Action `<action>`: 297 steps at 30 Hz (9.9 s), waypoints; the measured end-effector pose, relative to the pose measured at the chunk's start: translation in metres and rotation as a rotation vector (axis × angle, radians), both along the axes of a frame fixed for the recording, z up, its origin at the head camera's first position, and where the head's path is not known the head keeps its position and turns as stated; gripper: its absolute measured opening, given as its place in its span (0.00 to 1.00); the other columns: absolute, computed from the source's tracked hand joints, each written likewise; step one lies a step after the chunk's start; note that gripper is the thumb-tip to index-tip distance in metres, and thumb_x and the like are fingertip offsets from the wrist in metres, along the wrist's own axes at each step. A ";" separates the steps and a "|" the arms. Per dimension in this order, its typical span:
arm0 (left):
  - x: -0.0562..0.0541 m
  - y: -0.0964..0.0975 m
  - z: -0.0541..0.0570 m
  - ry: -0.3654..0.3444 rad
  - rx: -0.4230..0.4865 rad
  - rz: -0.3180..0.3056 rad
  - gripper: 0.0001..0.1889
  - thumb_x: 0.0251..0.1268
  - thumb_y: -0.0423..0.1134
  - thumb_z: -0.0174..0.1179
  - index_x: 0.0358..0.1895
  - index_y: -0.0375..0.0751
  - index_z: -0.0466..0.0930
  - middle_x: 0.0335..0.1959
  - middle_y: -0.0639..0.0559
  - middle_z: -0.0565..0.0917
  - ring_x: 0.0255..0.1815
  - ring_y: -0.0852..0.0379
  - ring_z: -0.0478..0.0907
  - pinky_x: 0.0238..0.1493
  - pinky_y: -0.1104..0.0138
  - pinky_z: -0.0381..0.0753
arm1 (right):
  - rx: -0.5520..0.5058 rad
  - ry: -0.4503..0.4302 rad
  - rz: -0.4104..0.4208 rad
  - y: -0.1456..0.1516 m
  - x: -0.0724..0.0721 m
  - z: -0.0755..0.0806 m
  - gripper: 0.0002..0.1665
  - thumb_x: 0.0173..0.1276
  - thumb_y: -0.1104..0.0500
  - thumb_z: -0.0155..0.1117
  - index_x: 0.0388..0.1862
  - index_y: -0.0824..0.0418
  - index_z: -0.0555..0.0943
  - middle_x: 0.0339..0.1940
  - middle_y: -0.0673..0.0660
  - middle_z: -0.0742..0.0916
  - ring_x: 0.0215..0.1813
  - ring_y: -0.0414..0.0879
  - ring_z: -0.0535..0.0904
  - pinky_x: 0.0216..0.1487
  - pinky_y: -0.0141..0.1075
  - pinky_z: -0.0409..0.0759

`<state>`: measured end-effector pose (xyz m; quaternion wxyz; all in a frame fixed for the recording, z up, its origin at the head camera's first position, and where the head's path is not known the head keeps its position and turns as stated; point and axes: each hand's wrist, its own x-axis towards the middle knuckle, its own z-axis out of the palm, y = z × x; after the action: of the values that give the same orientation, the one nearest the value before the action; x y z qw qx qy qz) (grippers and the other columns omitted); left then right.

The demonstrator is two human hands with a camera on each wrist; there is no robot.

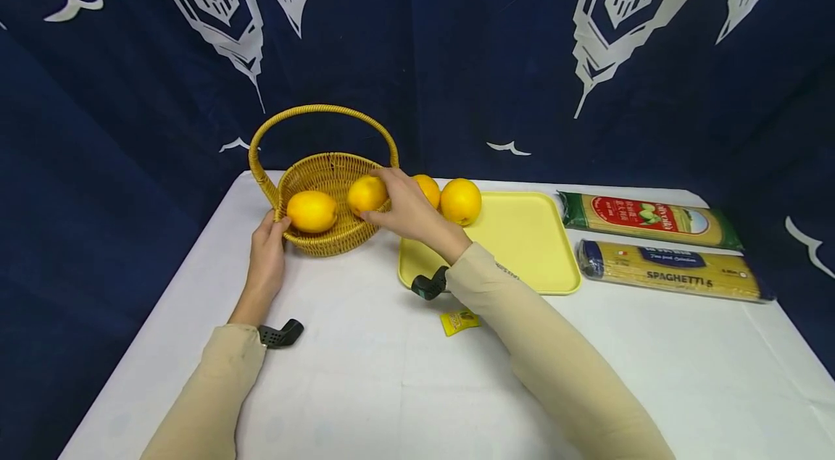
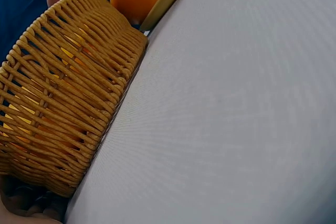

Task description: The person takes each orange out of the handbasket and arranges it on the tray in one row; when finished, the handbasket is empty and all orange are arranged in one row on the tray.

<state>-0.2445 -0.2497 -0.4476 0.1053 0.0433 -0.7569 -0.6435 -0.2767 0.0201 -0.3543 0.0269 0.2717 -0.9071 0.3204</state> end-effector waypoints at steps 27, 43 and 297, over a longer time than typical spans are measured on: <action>0.000 0.002 0.002 0.004 0.025 -0.015 0.29 0.86 0.44 0.42 0.83 0.40 0.60 0.84 0.49 0.63 0.83 0.59 0.57 0.87 0.62 0.52 | 0.282 -0.040 -0.215 -0.055 -0.019 -0.010 0.50 0.64 0.51 0.81 0.80 0.55 0.64 0.63 0.65 0.81 0.64 0.59 0.79 0.65 0.48 0.82; 0.003 0.001 0.002 -0.004 0.023 -0.028 0.30 0.86 0.45 0.41 0.85 0.42 0.56 0.86 0.51 0.59 0.86 0.59 0.52 0.87 0.61 0.48 | 0.148 0.058 -0.124 -0.047 -0.015 -0.001 0.51 0.55 0.46 0.85 0.72 0.65 0.74 0.64 0.63 0.79 0.63 0.55 0.74 0.68 0.42 0.79; 0.001 0.004 0.000 -0.001 0.007 -0.002 0.29 0.84 0.42 0.41 0.82 0.38 0.60 0.84 0.47 0.63 0.85 0.56 0.55 0.87 0.61 0.51 | -0.269 0.142 -0.030 0.046 0.033 0.019 0.46 0.47 0.52 0.86 0.67 0.52 0.78 0.59 0.54 0.83 0.58 0.47 0.79 0.56 0.42 0.87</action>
<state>-0.2435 -0.2459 -0.4474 0.1041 0.0433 -0.7549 -0.6461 -0.2433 0.0662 -0.3351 0.1322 0.2739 -0.8558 0.4184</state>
